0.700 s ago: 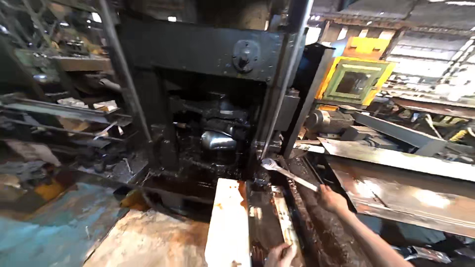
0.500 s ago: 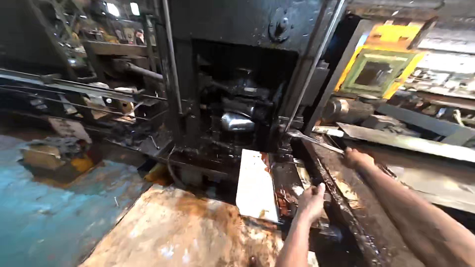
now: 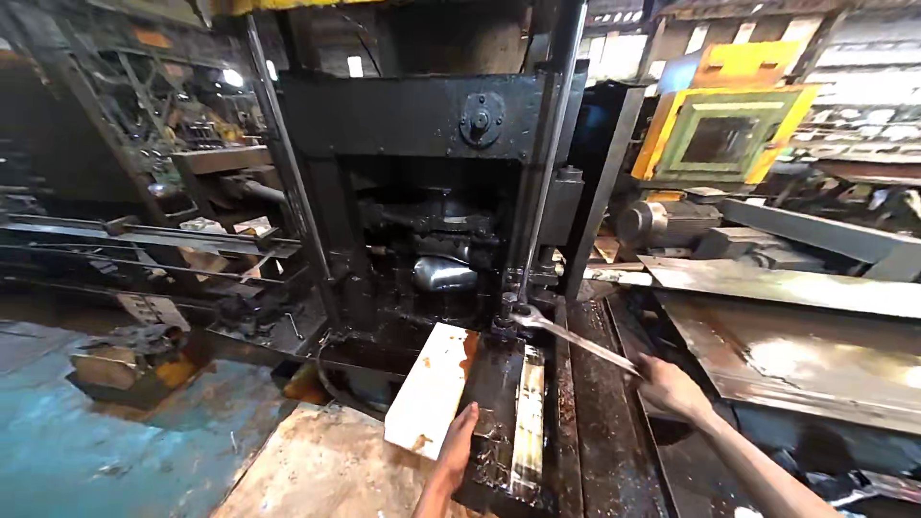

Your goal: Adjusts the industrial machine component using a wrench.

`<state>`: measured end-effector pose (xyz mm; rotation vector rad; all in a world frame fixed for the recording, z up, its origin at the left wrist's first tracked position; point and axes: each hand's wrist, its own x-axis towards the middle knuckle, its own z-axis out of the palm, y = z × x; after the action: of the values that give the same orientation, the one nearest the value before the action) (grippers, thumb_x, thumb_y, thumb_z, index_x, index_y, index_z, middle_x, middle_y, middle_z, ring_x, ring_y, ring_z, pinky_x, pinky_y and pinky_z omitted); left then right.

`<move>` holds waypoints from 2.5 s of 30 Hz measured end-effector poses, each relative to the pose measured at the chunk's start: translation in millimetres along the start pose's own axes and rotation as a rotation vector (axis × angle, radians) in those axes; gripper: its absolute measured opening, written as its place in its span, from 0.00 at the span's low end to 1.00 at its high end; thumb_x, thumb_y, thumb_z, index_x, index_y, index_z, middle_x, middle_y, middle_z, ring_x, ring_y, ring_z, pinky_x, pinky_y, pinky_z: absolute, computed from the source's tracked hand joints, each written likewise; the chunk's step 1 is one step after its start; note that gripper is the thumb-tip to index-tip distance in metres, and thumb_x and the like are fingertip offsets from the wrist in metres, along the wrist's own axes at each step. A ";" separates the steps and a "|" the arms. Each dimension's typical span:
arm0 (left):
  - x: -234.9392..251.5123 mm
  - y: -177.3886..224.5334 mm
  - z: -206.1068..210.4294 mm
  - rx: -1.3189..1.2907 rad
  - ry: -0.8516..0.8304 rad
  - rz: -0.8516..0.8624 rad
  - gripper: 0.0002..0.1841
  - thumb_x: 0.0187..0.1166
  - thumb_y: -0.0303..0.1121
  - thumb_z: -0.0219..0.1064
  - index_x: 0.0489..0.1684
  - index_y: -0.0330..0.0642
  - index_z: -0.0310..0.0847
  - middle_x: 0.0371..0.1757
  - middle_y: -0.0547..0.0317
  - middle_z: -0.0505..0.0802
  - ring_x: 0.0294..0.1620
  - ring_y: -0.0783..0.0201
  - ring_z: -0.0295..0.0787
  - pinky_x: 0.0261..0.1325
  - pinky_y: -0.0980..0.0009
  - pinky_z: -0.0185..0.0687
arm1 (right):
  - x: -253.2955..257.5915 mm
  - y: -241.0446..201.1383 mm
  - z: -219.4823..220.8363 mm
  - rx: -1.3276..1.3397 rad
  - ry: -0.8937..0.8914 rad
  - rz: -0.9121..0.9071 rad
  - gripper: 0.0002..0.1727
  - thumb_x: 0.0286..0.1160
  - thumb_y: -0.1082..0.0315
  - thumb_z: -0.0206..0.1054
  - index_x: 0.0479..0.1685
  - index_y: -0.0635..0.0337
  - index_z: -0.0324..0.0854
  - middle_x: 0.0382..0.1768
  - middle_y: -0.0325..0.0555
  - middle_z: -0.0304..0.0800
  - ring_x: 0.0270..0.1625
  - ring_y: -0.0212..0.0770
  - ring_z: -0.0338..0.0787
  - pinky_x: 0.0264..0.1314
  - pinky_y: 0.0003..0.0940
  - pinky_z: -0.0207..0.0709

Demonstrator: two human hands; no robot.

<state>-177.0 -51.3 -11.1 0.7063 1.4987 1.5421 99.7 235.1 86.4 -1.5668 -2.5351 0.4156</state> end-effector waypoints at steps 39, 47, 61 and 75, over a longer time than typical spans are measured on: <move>9.8 35.0 21.6 0.443 0.311 0.060 0.22 0.87 0.42 0.66 0.66 0.32 0.83 0.63 0.36 0.90 0.68 0.43 0.86 0.73 0.46 0.78 | -224.2 -54.8 48.4 0.008 -0.141 0.120 0.31 0.75 0.42 0.71 0.70 0.51 0.80 0.68 0.53 0.86 0.68 0.60 0.87 0.66 0.67 0.78; -38.7 41.2 98.7 1.450 -0.431 0.415 0.43 0.66 0.65 0.73 0.79 0.46 0.77 0.73 0.47 0.87 0.80 0.48 0.77 0.88 0.47 0.60 | -226.5 -58.2 51.7 -0.076 -0.151 0.114 0.32 0.78 0.39 0.67 0.70 0.52 0.79 0.71 0.53 0.84 0.64 0.61 0.89 0.61 0.66 0.81; -50.0 51.0 119.8 1.384 -0.242 0.312 0.20 0.76 0.44 0.71 0.62 0.44 0.89 0.62 0.37 0.92 0.70 0.35 0.84 0.72 0.33 0.74 | -242.3 -55.8 40.6 -0.172 0.003 -0.032 0.30 0.82 0.44 0.67 0.71 0.60 0.78 0.66 0.64 0.86 0.65 0.68 0.88 0.62 0.69 0.79; -60.0 15.3 55.4 0.900 0.039 0.565 0.38 0.60 0.49 0.86 0.69 0.35 0.84 0.72 0.33 0.85 0.74 0.38 0.81 0.78 0.42 0.76 | -226.0 -10.0 92.9 0.086 0.057 0.005 0.18 0.65 0.62 0.77 0.55 0.53 0.87 0.55 0.53 0.91 0.52 0.61 0.92 0.47 0.67 0.83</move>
<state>-103.6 -74.2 20.3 1.7350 2.1481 1.1868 169.5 14.2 8.0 -1.5322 -2.4382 0.4673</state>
